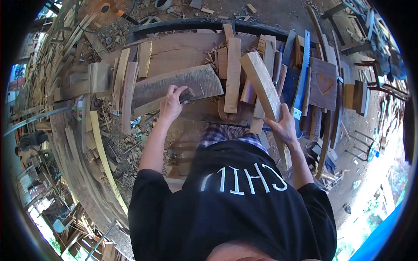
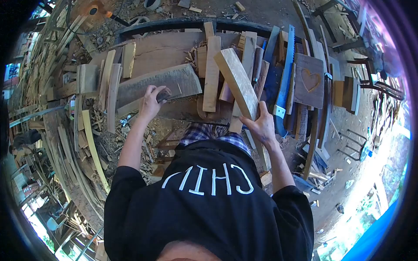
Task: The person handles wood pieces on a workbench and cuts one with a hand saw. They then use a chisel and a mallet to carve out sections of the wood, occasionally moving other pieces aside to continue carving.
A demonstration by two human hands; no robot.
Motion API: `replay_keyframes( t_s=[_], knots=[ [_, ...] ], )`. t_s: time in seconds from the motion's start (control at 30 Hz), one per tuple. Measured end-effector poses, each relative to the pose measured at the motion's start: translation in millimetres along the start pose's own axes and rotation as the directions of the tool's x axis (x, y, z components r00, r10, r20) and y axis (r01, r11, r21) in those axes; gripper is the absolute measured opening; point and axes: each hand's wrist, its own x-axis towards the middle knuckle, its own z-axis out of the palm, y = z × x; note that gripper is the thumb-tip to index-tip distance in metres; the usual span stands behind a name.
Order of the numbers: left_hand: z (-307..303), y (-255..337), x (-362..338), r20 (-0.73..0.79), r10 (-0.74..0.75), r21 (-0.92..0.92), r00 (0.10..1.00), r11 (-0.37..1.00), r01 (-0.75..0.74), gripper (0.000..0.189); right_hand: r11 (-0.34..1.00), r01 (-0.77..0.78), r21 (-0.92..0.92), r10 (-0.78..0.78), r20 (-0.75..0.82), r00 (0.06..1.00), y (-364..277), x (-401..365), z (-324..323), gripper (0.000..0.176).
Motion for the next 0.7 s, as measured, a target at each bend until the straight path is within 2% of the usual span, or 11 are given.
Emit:
replay_keyframes(
  t_s=[0.17,0.23,0.4,0.47,0.5,0.53,0.57,0.6,0.63,0.7],
  knots=[
    [-3.2,12.6,13.0,0.067,0.103,0.018,0.992,0.994,-0.104,0.053,0.998,-0.064,0.005,0.064,-0.044,0.997,-7.0,-10.5,13.6,0.057],
    [-7.3,20.1,20.5,0.073,0.119,0.006,0.99,0.993,-0.119,0.053,0.999,-0.054,-0.005,0.053,-0.065,0.996,-11.5,-14.4,16.9,0.056],
    [-14.3,22.2,35.6,0.065,0.128,-0.047,0.99,0.991,-0.125,0.048,0.986,-0.168,-0.012,0.167,-0.039,0.985,-28.6,-24.2,24.4,0.056],
    [-24.1,27.9,37.4,-0.181,0.201,-0.146,0.963,0.963,-0.228,0.039,0.987,-0.158,-0.017,0.156,-0.065,0.986,-30.1,-29.1,29.8,0.056],
    [-35.5,34.7,38.1,-0.175,0.206,-0.152,0.963,0.961,-0.233,0.039,0.989,-0.146,-0.014,0.144,-0.091,0.985,-30.7,-31.5,32.0,0.057],
    [-51.5,43.7,38.0,-0.189,0.108,-0.432,0.976,0.883,-0.181,0.033,0.987,-0.157,-0.014,0.155,-0.097,0.983,-33.3,-33.4,33.1,0.057],
    [-65.6,51.3,37.1,-0.169,0.011,-0.675,0.986,0.727,-0.124,0.029,0.984,-0.177,0.007,0.177,-0.101,0.979,-36.4,-35.9,33.8,0.058],
    [-75.5,55.2,35.8,-0.177,-0.029,-0.798,0.984,0.59,-0.126,0.018,0.98,-0.196,0.03,0.198,-0.107,0.974,-38.7,-38.5,34.7,0.058],
    [-81.5,60.3,34.8,-0.17,-0.014,-0.798,0.985,0.589,-0.129,0.018,0.978,-0.206,0.037,0.209,-0.117,0.971,-39.2,-41.2,35.6,0.058],
    [-87.8,75.3,34.0,-0.398,-0.116,-0.914,0.91,0.137,-0.382,0.018,0.98,-0.171,0.106,0.186,-0.157,0.97,-39.6,-45.9,39.1,0.059]
  ],
)
